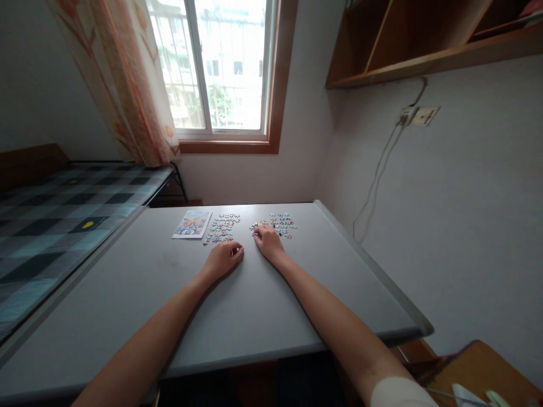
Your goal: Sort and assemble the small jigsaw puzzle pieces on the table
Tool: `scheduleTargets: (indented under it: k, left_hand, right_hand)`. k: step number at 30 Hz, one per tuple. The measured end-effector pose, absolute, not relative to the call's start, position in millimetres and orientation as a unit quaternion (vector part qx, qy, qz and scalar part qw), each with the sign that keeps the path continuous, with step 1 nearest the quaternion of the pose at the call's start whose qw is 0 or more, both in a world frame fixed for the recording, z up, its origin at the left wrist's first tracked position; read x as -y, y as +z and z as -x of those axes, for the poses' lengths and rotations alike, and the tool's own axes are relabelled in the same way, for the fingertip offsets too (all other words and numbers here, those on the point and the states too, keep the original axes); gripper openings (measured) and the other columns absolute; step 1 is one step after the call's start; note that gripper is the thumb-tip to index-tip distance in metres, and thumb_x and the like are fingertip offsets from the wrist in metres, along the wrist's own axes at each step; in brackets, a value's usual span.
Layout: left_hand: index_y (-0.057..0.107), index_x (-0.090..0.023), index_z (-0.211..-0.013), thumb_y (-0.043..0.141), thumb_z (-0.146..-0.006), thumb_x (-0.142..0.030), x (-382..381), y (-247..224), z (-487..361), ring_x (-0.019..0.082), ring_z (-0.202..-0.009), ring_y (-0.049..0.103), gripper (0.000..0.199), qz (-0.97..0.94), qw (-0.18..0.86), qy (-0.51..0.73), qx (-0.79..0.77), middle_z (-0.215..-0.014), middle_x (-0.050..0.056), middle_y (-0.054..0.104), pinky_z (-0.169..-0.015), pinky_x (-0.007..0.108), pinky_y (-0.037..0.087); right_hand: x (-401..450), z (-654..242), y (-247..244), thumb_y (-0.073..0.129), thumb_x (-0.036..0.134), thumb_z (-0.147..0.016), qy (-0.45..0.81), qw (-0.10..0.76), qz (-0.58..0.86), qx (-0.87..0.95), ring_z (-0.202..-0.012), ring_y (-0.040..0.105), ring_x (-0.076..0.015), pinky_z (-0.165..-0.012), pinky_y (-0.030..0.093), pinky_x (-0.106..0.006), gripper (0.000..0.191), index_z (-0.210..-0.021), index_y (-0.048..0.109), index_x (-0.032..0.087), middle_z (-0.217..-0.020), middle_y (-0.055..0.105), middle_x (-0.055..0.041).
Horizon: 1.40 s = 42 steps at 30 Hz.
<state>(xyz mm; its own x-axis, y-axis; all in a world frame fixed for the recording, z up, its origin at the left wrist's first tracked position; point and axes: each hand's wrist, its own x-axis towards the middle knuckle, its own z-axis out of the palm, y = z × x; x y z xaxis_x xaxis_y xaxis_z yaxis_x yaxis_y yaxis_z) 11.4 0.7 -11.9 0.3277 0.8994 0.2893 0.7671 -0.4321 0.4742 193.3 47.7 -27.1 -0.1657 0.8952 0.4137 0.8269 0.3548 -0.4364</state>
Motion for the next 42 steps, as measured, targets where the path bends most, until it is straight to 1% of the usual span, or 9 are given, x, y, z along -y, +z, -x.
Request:
scheduleTargets:
  k: [7, 11, 14, 18, 23, 32, 36, 40, 42]
  left_hand:
    - [0.069, -0.018, -0.083, 0.047, -0.084, -0.033, -1.7, -13.1, -11.4, 0.012, -0.063, 0.055, 0.027, -0.805, 0.134, 0.265, -0.514, -0.072, 0.003, 0.066, -0.059, 0.022, 0.037]
    - [0.069, -0.018, -0.083, 0.048, -0.084, -0.034, -1.8, -13.4, -11.5, 0.012, -0.063, 0.055, 0.027, -0.804, 0.138, 0.267, -0.514, -0.072, 0.003, 0.066, -0.059, 0.022, 0.036]
    - [0.069, -0.018, -0.084, 0.047, -0.084, -0.035, -1.8, -13.3, -10.9, 0.012, -0.062, 0.055, 0.028, -0.805, 0.138, 0.265, -0.512, -0.072, 0.003, 0.066, -0.059, 0.022, 0.037]
    - [0.069, -0.018, -0.084, 0.047, -0.084, -0.036, -1.4, -13.0, -10.3, 0.013, -0.063, 0.055, 0.028, -0.806, 0.139, 0.263, -0.512, -0.071, 0.003, 0.066, -0.059, 0.022, 0.037]
    - [0.069, -0.018, -0.084, 0.046, -0.084, -0.035, -0.3, -11.4, -10.6, 0.013, -0.064, 0.055, 0.029, -0.806, 0.143, 0.264, -0.510, -0.073, 0.004, 0.066, -0.060, 0.022, 0.038]
    - [0.070, -0.020, -0.083, 0.047, -0.083, -0.037, -2.2, -12.9, -10.6, 0.014, -0.064, 0.055, 0.028, -0.810, 0.139, 0.258, -0.508, -0.072, 0.003, 0.066, -0.060, 0.022, 0.038]
    - [0.070, -0.020, -0.083, 0.046, -0.083, -0.037, -2.8, -12.3, -11.9, 0.013, -0.062, 0.054, 0.028, -0.816, 0.136, 0.251, -0.503, -0.072, 0.002, 0.066, -0.059, 0.022, 0.037]
    - [0.070, -0.020, -0.083, 0.047, -0.083, -0.037, -2.9, -10.7, -13.5, 0.013, -0.061, 0.054, 0.028, -0.811, 0.140, 0.246, -0.511, -0.074, 0.003, 0.067, -0.059, 0.023, 0.036]
    - [0.070, -0.020, -0.082, 0.047, -0.083, -0.037, -3.0, -10.3, -14.0, 0.013, -0.062, 0.054, 0.028, -0.810, 0.141, 0.246, -0.513, -0.074, 0.003, 0.067, -0.059, 0.023, 0.036]
  right_hand:
    - [-53.8, -194.9, -31.7, 0.058, 0.017, -0.081, 0.084, 0.348, 0.559, 0.748, -0.088, 0.055, -0.0155, -0.088, 0.040, -0.028, 0.020, -0.100, 0.065, 0.017, -0.098, 0.061, -0.0068]
    - [-55.3, -197.2, -33.9, 0.060, 0.020, -0.081, 0.096, 0.355, 0.556, 0.746, -0.090, 0.055, -0.0160, -0.089, 0.040, -0.027, 0.025, -0.105, 0.066, 0.017, -0.097, 0.059, -0.0073]
    - [-56.6, -198.0, -34.6, 0.061, 0.020, -0.080, 0.106, 0.359, 0.555, 0.743, -0.090, 0.054, -0.0161, -0.090, 0.041, -0.028, 0.021, -0.099, 0.068, 0.016, -0.093, 0.058, -0.0067]
    - [-57.1, -198.3, -34.4, 0.063, 0.019, -0.078, 0.121, 0.376, 0.554, 0.733, -0.083, 0.054, -0.0145, -0.087, 0.041, -0.027, 0.013, -0.090, 0.068, 0.016, -0.091, 0.058, -0.0057]
    - [-55.1, -198.9, -33.3, 0.064, 0.021, -0.078, 0.118, 0.383, 0.559, 0.726, -0.083, 0.054, -0.0144, -0.085, 0.042, -0.027, 0.013, -0.090, 0.067, 0.016, -0.090, 0.059, -0.0052]
    - [-51.7, -195.9, -31.6, 0.059, 0.024, -0.083, 0.093, 0.346, 0.570, 0.740, -0.093, 0.053, -0.0175, -0.090, 0.040, -0.029, 0.017, -0.096, 0.069, 0.017, -0.095, 0.060, -0.0079]
    - [-51.1, -196.7, -31.3, 0.057, 0.022, -0.084, 0.089, 0.343, 0.565, 0.745, -0.093, 0.053, -0.0170, -0.089, 0.040, -0.028, 0.015, -0.091, 0.070, 0.018, -0.095, 0.059, -0.0074]
    - [-48.3, -197.4, -30.1, 0.051, 0.017, -0.086, 0.076, 0.334, 0.559, 0.755, -0.092, 0.052, -0.0164, -0.088, 0.039, -0.028, 0.018, -0.087, 0.070, 0.017, -0.093, 0.059, -0.0077]
    - [-47.5, -197.2, -29.8, 0.052, 0.018, -0.086, 0.072, 0.334, 0.558, 0.756, -0.092, 0.052, -0.0170, -0.088, 0.039, -0.028, 0.018, -0.087, 0.070, 0.016, -0.093, 0.059, -0.0084]
